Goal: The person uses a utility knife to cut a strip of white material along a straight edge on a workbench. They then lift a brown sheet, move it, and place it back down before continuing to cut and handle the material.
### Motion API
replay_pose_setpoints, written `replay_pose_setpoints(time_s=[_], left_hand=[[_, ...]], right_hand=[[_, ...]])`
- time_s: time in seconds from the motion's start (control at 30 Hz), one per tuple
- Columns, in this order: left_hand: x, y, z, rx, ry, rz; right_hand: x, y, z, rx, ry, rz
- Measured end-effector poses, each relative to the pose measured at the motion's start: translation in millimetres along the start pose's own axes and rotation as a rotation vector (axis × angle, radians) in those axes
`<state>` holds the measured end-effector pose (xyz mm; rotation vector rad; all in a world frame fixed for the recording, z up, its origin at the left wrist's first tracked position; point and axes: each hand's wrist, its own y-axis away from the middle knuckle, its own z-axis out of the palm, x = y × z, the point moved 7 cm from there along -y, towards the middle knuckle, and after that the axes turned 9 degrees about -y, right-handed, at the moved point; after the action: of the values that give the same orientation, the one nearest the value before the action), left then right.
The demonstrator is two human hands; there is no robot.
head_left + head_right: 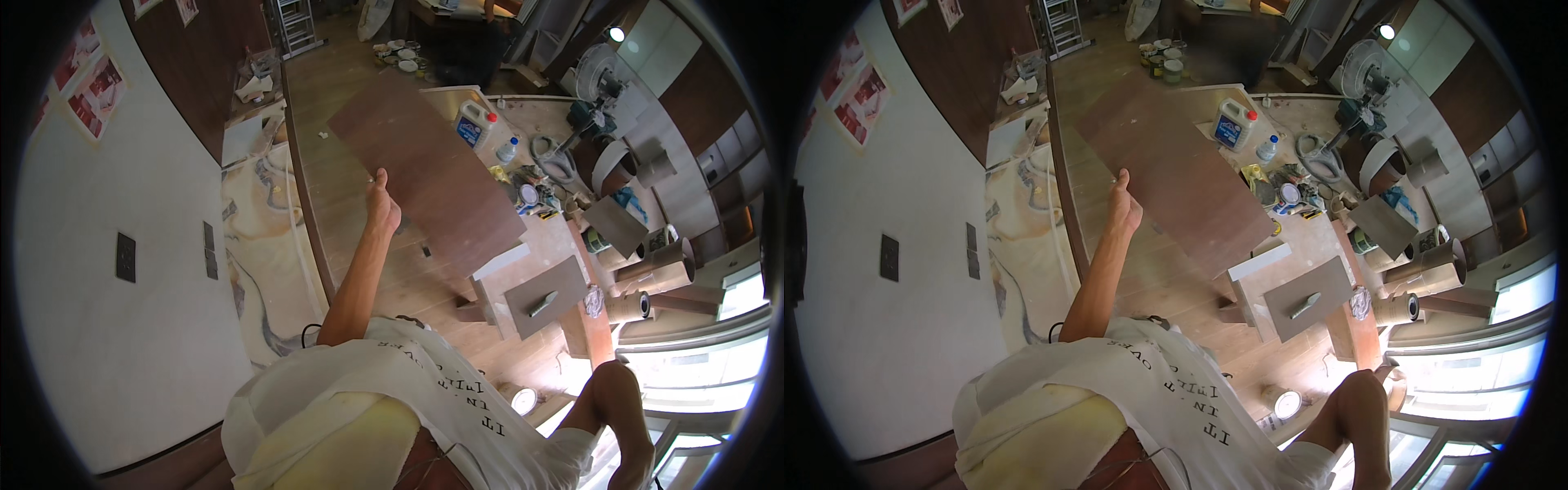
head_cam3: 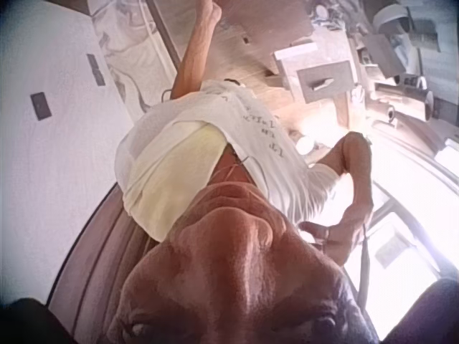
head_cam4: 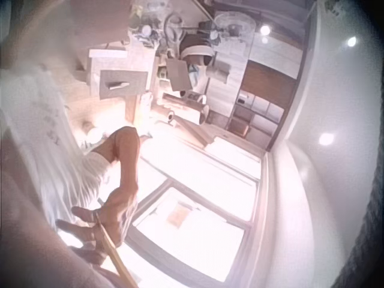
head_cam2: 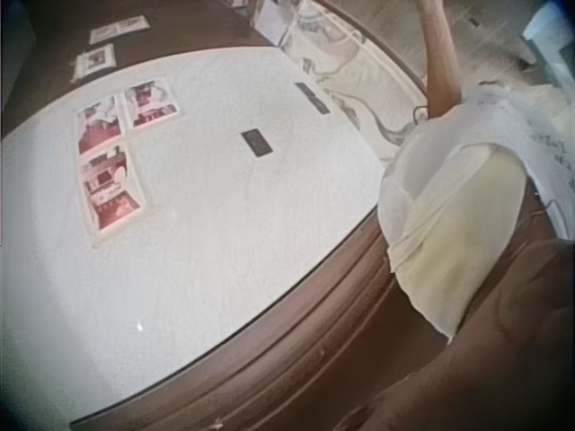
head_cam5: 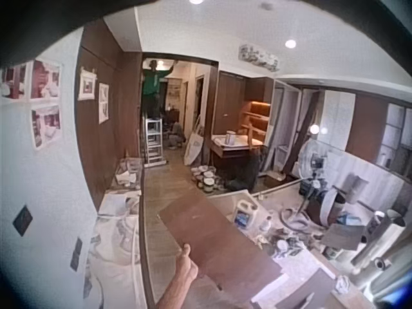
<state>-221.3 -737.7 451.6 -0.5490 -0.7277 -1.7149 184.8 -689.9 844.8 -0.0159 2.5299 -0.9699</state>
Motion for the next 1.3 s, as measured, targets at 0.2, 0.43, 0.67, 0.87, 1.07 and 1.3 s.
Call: replay_pose_setpoints(time_s=[0.2,0.43,0.67,0.87,1.07,1.3], left_hand=[[14,11,-3,-0.11,0.038,0.027],[22,17,-18,0.012,-0.11,0.093],[-1,4,-33,-0.039,-0.117,0.067],[5,11,-41,-0.024,-0.121,0.01],[-7,0,-48,-0.076,-0.112,-0.034],[2,15,-28,-0.124,-0.237,0.054]], right_hand=[[-19,-10,6,0.002,0.015,0.016],[-19,-8,-6,0.13,-0.011,0.061],[57,75,-19,0.681,0.349,0.312],[138,158,-113,0.851,0.586,1.047],[52,363,-169,1.693,0.884,0.955],[159,449,12,1.371,0.235,1.381]])
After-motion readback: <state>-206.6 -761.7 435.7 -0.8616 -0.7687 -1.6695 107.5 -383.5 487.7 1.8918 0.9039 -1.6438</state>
